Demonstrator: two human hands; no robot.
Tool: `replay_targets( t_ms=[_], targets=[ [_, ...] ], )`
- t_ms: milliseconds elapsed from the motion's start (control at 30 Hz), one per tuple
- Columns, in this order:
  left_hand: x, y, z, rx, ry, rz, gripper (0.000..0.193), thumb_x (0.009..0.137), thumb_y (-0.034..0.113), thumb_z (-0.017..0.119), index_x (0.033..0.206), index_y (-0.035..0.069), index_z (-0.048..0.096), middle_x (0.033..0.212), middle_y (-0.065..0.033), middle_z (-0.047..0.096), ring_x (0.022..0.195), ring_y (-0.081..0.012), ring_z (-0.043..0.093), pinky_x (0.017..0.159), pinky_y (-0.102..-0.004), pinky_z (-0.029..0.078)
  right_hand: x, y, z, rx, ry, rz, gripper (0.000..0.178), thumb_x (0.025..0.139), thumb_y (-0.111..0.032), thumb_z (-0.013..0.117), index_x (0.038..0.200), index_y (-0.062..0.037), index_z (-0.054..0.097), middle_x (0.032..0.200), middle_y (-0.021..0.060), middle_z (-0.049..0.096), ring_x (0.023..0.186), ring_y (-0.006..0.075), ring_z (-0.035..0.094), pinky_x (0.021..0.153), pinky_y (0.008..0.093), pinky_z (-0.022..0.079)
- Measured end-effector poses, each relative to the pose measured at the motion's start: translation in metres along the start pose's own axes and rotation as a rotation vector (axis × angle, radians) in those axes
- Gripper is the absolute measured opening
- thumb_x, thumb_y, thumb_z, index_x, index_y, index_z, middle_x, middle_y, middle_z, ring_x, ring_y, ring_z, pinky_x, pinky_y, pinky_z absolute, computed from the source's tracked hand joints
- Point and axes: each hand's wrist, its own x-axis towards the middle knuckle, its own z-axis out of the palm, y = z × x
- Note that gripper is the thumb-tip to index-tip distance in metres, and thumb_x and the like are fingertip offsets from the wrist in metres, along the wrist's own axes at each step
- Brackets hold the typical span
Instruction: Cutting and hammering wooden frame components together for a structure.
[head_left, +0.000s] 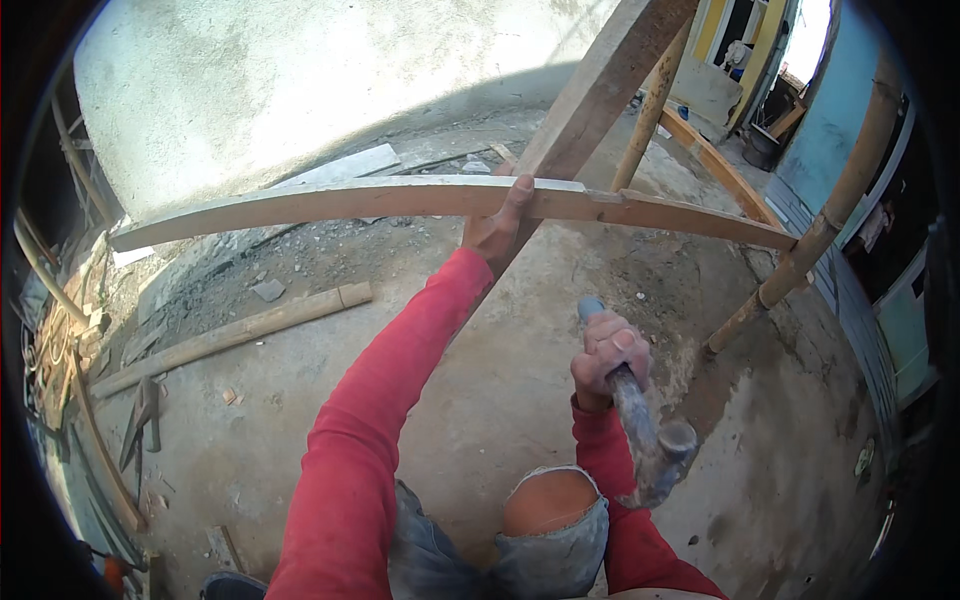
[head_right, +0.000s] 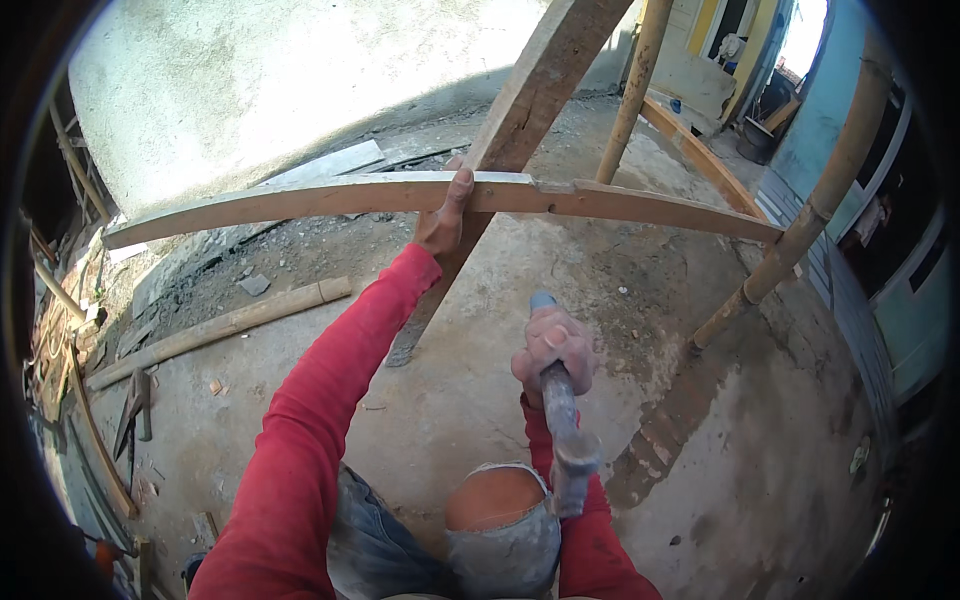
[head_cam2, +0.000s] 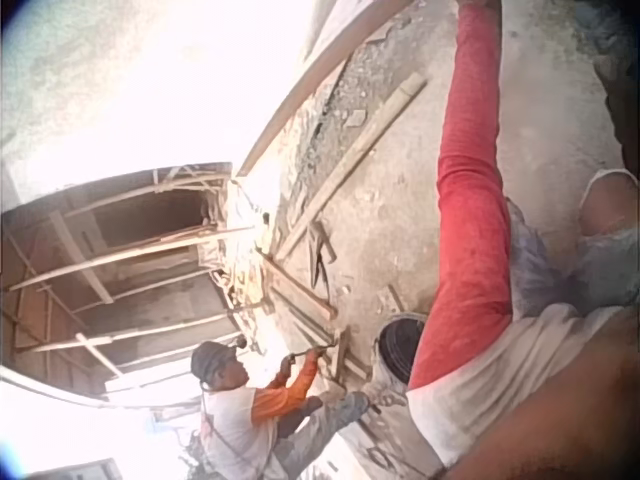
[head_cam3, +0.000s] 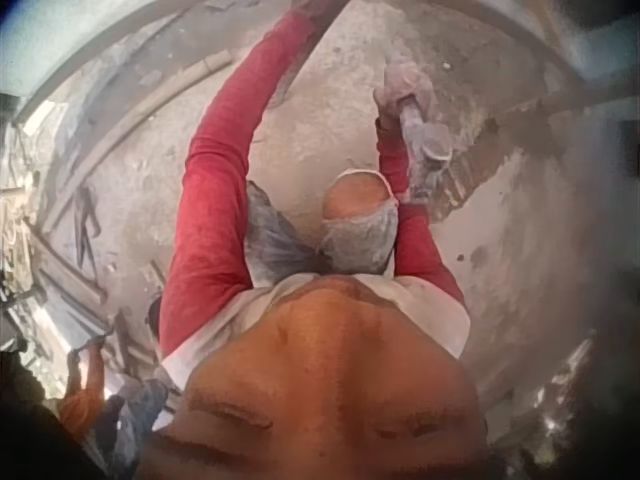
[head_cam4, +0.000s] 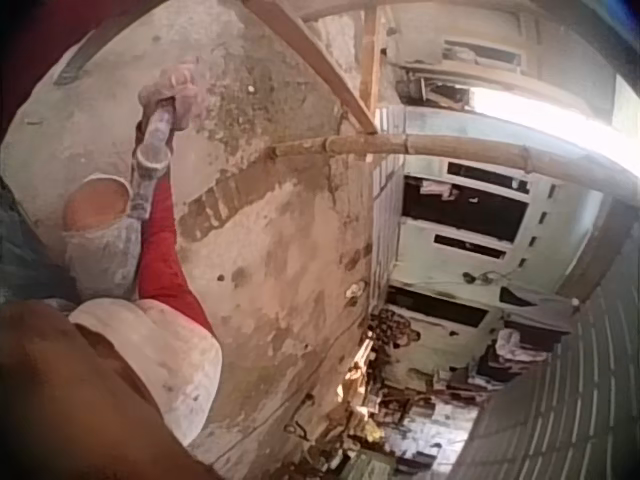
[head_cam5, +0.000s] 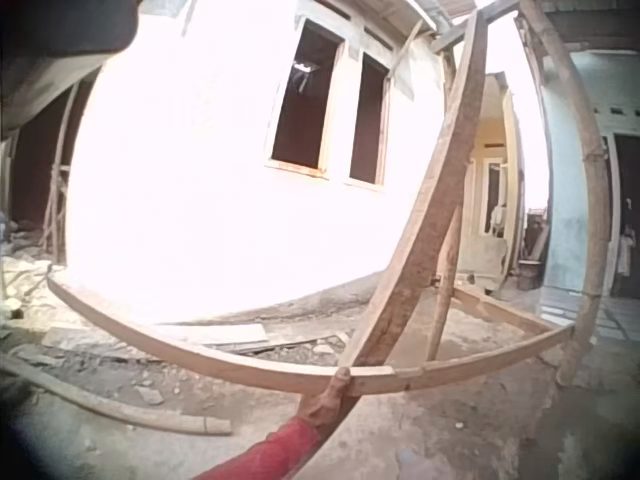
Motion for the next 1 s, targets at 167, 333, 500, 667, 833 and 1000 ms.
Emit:
replay_targets(
  t_ms=[167, 333, 500, 667, 833, 1000],
  targets=[
    [0.007, -0.011, -0.016, -0.076, -0.064, -0.083, 0.094, 0.086, 0.064, 0.06, 0.143, -0.008, 0.038, 0.137, -0.0225, 0.05, 0.13, -0.0282, 0.047, 0.109, -0.036, 0.034, -0.007, 0.026, 0.021, -0.724, -0.226, 0.308, 0.024, 0.093, -0.015, 0.059, 0.074, 0.0, 0.055, 0.056, 0.0074, 0.05, 0.048, 0.015, 0.042, 0.048, 0.0331, 0.036],
    [0.007, -0.009, -0.013, -0.047, -0.078, -0.057, 0.089, 0.088, 0.062, 0.059, 0.141, -0.007, 0.041, 0.136, -0.0222, 0.051, 0.13, -0.0277, 0.047, 0.109, -0.0365, 0.034, -0.01, 0.023, 0.004, -0.043, -0.023, -0.046, 0.014, 0.083, -0.008, 0.063, 0.077, 0.0005, 0.055, 0.058, 0.0175, 0.053, 0.048, 0.0322, 0.053, 0.05, 0.0373, 0.042],
    [0.004, 0.006, -0.015, -0.113, -0.152, -0.061, 0.086, 0.089, 0.061, 0.058, 0.14, -0.007, 0.043, 0.135, -0.0209, 0.052, 0.128, -0.0272, 0.048, 0.108, -0.0364, 0.035, -0.014, 0.033, 0.004, -0.805, -0.299, 0.209, 0.008, 0.078, -0.003, 0.065, 0.075, -0.0017, 0.058, 0.056, 0.0119, 0.055, 0.046, 0.0303, 0.052, 0.048, 0.0363, 0.042],
    [-0.002, -0.001, -0.008, 0.046, 0.011, -0.017, 0.083, 0.09, 0.06, 0.057, 0.139, -0.005, 0.044, 0.134, -0.0188, 0.054, 0.126, -0.0267, 0.05, 0.105, -0.0365, 0.038, -0.01, 0.022, 0.005, -0.806, -0.273, 0.018, 0.011, 0.081, -0.008, 0.069, 0.078, -0.0011, 0.061, 0.054, 0.0097, 0.051, 0.044, 0.023, 0.048, 0.047, 0.0338, 0.041],
    [0.003, -0.016, -0.021, -0.029, -0.04, -0.045, 0.091, 0.088, 0.063, 0.058, 0.141, -0.009, 0.04, 0.138, -0.0224, 0.049, 0.13, -0.0273, 0.046, 0.109, -0.036, 0.035, -0.007, 0.017, 0.03, -0.586, -0.133, 0.116, 0.011, 0.08, -0.007, 0.068, 0.08, 0.0009, 0.06, 0.063, 0.0162, 0.055, 0.048, 0.0261, 0.054, 0.051, 0.0363, 0.045],
    [-0.001, -0.001, -0.009, -0.111, -0.057, -0.091, 0.093, 0.088, 0.064, 0.058, 0.141, -0.01, 0.039, 0.138, -0.0229, 0.049, 0.13, -0.0275, 0.045, 0.11, -0.0362, 0.034, -0.005, 0.028, 0.001, -0.768, -0.35, 0.228, 0.014, 0.078, -0.008, 0.07, 0.083, 0.0021, 0.061, 0.064, 0.0184, 0.056, 0.051, 0.0294, 0.058, 0.05, 0.0371, 0.044]
  ],
)
